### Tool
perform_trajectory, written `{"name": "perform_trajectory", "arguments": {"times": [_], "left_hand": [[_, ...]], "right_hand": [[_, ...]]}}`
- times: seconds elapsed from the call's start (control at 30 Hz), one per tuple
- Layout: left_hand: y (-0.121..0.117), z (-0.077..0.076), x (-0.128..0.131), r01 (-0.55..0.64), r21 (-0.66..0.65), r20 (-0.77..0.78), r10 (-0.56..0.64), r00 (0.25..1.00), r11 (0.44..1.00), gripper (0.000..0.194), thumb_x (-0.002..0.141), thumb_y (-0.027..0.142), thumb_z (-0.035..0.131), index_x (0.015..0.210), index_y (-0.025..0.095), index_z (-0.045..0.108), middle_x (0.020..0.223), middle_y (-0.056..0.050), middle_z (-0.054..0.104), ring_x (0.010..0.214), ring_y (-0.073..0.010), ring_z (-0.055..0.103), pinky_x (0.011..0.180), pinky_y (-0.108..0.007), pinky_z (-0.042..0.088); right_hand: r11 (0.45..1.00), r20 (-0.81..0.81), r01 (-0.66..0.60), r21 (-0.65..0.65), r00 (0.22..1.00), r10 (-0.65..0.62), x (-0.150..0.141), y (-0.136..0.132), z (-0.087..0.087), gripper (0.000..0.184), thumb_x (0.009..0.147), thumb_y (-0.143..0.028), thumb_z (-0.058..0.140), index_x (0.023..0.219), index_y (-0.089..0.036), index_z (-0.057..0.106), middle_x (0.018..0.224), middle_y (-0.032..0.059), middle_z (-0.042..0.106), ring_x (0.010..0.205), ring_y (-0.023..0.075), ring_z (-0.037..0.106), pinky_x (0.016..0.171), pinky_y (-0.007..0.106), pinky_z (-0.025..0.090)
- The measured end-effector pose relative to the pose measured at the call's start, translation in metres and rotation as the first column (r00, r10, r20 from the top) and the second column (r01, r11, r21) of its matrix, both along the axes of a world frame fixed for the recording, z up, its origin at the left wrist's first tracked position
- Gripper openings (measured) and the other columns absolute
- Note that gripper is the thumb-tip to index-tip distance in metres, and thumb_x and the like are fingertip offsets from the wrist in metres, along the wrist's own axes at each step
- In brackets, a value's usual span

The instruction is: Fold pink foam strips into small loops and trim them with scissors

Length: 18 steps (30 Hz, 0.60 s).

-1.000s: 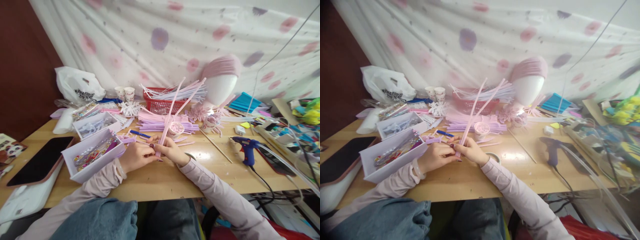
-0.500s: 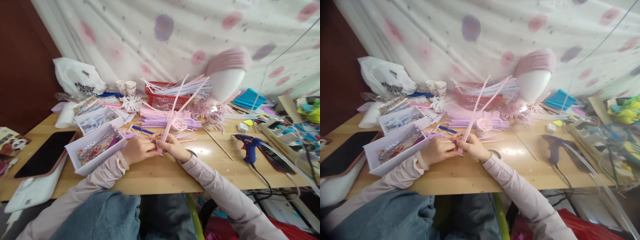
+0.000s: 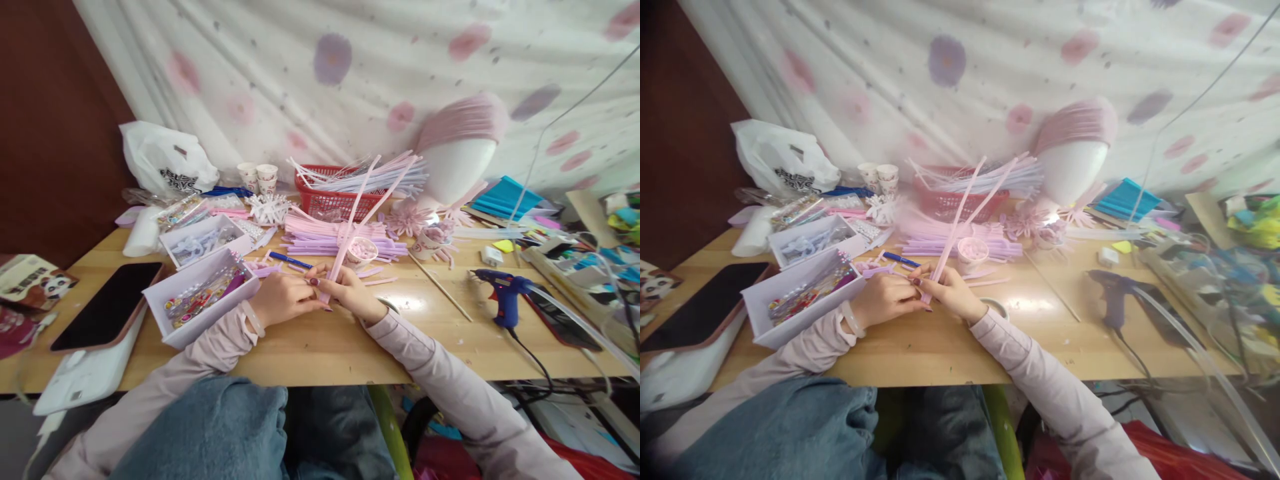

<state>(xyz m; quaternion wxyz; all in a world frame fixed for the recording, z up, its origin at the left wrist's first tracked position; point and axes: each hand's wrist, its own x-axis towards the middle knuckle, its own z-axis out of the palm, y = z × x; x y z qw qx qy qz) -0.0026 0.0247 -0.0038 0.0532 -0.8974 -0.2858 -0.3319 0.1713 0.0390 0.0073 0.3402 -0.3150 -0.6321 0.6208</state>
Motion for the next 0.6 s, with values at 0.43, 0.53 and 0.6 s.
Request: {"name": "perform_trajectory", "arguments": {"times": [0.43, 0.53, 0.6], "left_hand": [[-0.0006, 0.0012, 0.0016, 0.064, -0.073, 0.081, -0.058, 0.995, 0.995, 0.029, 0.084, 0.035, 0.055, 0.065, 0.017, 0.068, 0.060, 0.000, 0.067, 0.054, -0.0103, 0.060, 0.055, -0.021, 0.039], [-0.0019, -0.0010, 0.0044, 0.073, -0.097, 0.131, -0.060, 0.990, 0.993, 0.030, 0.083, 0.037, 0.056, 0.063, 0.017, 0.067, 0.060, -0.001, 0.067, 0.054, -0.0103, 0.059, 0.055, -0.021, 0.040], [-0.0028, -0.0018, 0.0069, 0.091, -0.121, 0.161, -0.071, 0.984, 0.988, 0.031, 0.082, 0.037, 0.057, 0.062, 0.016, 0.067, 0.059, -0.001, 0.066, 0.053, -0.0104, 0.059, 0.055, -0.021, 0.041]], "right_hand": [[0.999, -0.001, 0.036, -0.004, 0.999, -0.036, -0.0002, -0.0005, 0.0037, 0.027, 0.075, -0.035, 0.064, 0.090, -0.013, 0.057, 0.056, -0.0056, 0.049, 0.046, 0.0051, 0.038, 0.043, 0.019, 0.027], [1.000, -0.017, 0.022, -0.005, 1.000, -0.022, 0.0010, 0.0001, 0.0017, 0.028, 0.075, -0.035, 0.064, 0.091, -0.014, 0.056, 0.056, -0.0062, 0.048, 0.046, 0.0052, 0.039, 0.044, 0.018, 0.028], [1.000, -0.024, 0.015, -0.009, 1.000, -0.015, 0.0019, 0.0006, -0.0001, 0.029, 0.075, -0.035, 0.064, 0.092, -0.014, 0.056, 0.057, -0.0056, 0.049, 0.048, 0.0059, 0.042, 0.045, 0.018, 0.030]]}}
